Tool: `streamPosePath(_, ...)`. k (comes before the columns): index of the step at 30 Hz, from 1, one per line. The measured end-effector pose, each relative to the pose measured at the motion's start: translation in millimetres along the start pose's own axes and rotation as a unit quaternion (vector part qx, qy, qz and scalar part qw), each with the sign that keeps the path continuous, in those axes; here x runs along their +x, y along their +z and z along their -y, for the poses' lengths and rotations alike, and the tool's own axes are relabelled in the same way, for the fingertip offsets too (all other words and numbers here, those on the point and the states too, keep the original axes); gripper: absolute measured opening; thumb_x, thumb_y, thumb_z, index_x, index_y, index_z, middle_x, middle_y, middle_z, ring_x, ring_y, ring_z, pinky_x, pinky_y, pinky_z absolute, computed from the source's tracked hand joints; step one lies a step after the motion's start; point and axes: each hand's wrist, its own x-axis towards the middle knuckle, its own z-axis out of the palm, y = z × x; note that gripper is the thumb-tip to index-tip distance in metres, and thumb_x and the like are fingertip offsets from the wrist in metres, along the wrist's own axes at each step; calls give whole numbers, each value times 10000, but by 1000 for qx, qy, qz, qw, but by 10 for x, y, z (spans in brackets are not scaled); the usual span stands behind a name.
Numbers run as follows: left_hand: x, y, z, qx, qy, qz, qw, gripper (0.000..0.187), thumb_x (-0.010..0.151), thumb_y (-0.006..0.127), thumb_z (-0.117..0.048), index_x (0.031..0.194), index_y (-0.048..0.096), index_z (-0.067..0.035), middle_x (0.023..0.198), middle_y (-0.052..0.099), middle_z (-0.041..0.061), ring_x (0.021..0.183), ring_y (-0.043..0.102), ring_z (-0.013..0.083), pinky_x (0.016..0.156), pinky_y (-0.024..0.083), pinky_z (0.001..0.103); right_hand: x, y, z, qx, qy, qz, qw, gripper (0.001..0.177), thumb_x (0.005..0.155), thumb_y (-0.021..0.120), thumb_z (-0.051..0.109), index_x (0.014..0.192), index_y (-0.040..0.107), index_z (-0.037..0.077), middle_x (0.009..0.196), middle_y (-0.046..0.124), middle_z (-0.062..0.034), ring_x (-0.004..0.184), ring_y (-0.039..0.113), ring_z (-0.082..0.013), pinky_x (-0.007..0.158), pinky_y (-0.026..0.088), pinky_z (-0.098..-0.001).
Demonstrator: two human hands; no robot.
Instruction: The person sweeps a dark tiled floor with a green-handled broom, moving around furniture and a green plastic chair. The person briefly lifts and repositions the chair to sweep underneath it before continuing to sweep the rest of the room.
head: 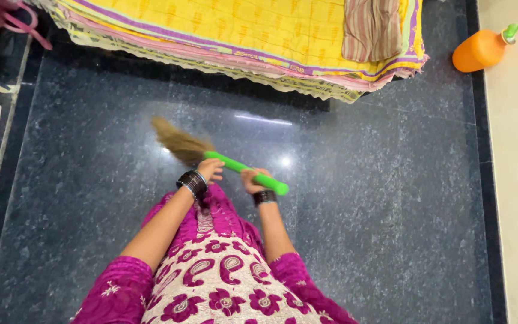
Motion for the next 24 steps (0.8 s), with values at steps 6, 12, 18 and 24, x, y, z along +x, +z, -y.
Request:
streamPosePath(6,236,93,-337,-29,64,23,997,572,890,654,-412,1408,548,-191,1262,708,99,990,738,271,798,542,442,-1131,98,594,203,-301,5,932,144,747,607,149,866,593,70,703,532,-112,666,606,-277,410,577,-270)
streamPosePath(12,430,-46,-621,-86,86,58,991,481,930,608,-357,1361,583,-144,1187,739,109,950,753,271,772,566,429,-1177,243,663,83,-389,139,907,378,805,597,69,1115,464,-102,769,536,-181,628,567,-221,564,597,-268)
streamPosePath(18,570,-359,-957,-143,105,54,983,469,945,612,-362,1343,591,-115,1175,746,124,963,758,277,767,557,400,-196,726,615,-178,-468,4,865,132,863,603,71,868,475,100,655,513,-81,607,544,-228,592,523,-366)
streamPosePath(24,717,-721,-1324,-186,115,64,974,483,938,612,-355,1357,565,-119,1185,725,121,1013,736,292,820,550,418,728,1253,-171,-236,-368,-55,898,154,840,580,157,753,594,31,718,623,-115,667,615,-252,684,559,-391)
